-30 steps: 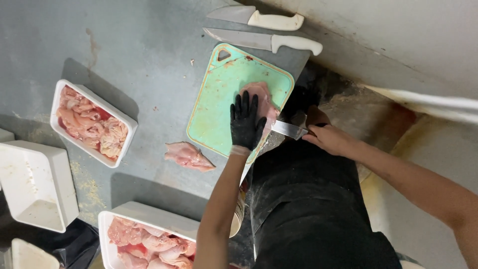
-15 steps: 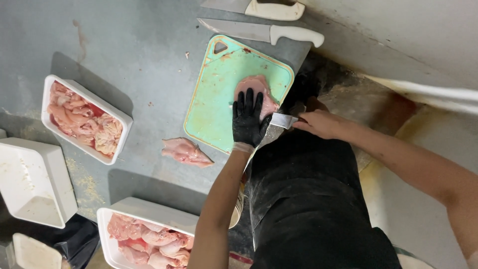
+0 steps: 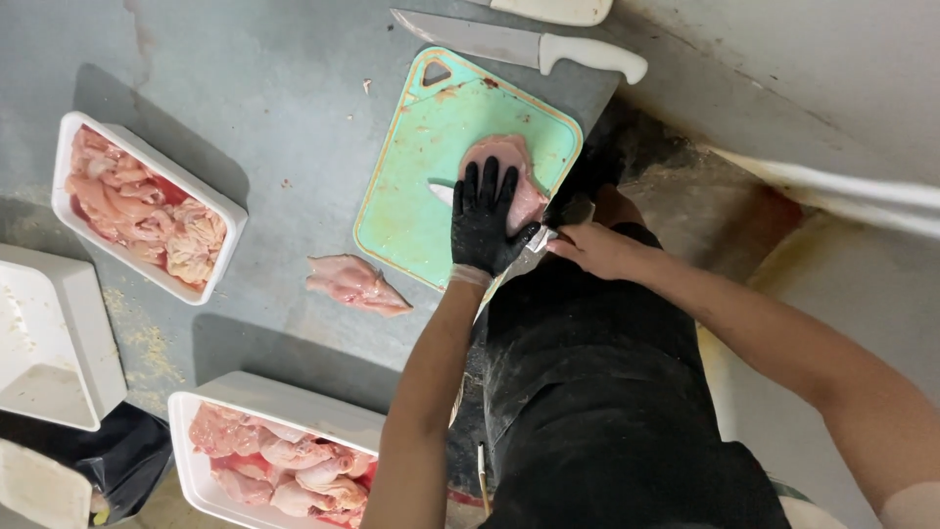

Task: Trimming and slicing raw chicken breasts on a cutting board using a chef's knife in a food preparation area.

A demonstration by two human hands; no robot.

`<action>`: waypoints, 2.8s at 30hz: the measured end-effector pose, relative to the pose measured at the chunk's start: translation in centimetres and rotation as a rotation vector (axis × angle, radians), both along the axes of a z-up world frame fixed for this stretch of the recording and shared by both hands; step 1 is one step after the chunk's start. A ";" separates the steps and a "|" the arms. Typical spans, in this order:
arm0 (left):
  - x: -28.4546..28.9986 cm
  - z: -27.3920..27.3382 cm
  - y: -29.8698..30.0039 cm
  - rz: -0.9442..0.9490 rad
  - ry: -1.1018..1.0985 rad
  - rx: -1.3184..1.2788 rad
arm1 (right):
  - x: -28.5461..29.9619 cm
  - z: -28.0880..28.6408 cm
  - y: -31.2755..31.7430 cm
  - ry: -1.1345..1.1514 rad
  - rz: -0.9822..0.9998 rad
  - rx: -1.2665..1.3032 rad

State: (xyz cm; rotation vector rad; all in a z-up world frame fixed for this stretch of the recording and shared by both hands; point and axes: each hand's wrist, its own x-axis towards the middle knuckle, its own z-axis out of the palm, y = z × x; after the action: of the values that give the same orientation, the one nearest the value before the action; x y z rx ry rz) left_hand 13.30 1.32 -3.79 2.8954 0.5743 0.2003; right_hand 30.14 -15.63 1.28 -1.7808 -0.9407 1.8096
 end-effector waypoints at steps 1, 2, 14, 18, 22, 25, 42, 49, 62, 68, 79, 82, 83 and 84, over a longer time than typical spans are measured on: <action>-0.1 -0.1 0.0 0.001 0.000 -0.009 | -0.2 0.1 -0.4 0.012 -0.018 -0.019; -0.2 -0.2 0.1 0.001 0.000 -0.018 | -0.4 0.3 -0.7 0.024 -0.036 -0.038; 0.1 0.4 -0.5 0.015 -0.023 -0.004 | -3.1 1.4 -6.9 0.094 -0.084 -0.085; 0.3 1.0 -0.3 0.018 -0.015 -0.017 | -2.8 2.1 -8.4 0.105 -0.108 -0.069; 1.3 -0.4 -0.2 0.075 -0.062 -0.046 | -2.2 2.1 -10.2 0.032 -0.059 -0.032; 1.8 -1.3 0.1 0.090 -0.039 -0.069 | -2.2 1.6 -11.4 -0.001 -0.026 -0.024; -2.6 -10.3 10.6 0.940 0.121 -0.599 | 0.0 2.4 -12.0 -0.182 0.218 0.091; -6.5 -10.4 12.7 1.171 -0.334 -1.310 | -0.9 1.1 -9.4 -0.219 -0.079 0.071; -12.8 -9.5 13.4 1.150 -0.680 -1.196 | -3.2 5.3 -2.7 -0.231 -0.177 0.024; -13.2 1.7 8.4 1.357 -1.074 -1.449 | -4.3 6.8 -1.5 -0.215 -0.081 0.010; -22.5 4.6 9.3 1.425 -1.370 -0.986 | -5.5 6.8 -2.2 -0.242 0.095 0.020; -26.7 5.0 11.0 1.375 -1.096 -0.565 | -4.8 7.6 -3.3 -0.245 0.057 0.001; -27.9 5.4 11.6 1.345 -0.941 -0.313 | -4.6 8.0 -3.4 -0.244 0.004 -0.003; -27.9 5.2 11.3 1.341 -0.940 -0.313 | -4.1 7.0 -4.0 -0.242 0.000 -0.002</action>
State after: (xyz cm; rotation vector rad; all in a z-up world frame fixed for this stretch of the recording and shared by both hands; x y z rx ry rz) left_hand -14.58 12.60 1.38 1.3684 1.8675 1.3145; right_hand 26.00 -19.63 8.29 -2.0339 -1.0280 1.6193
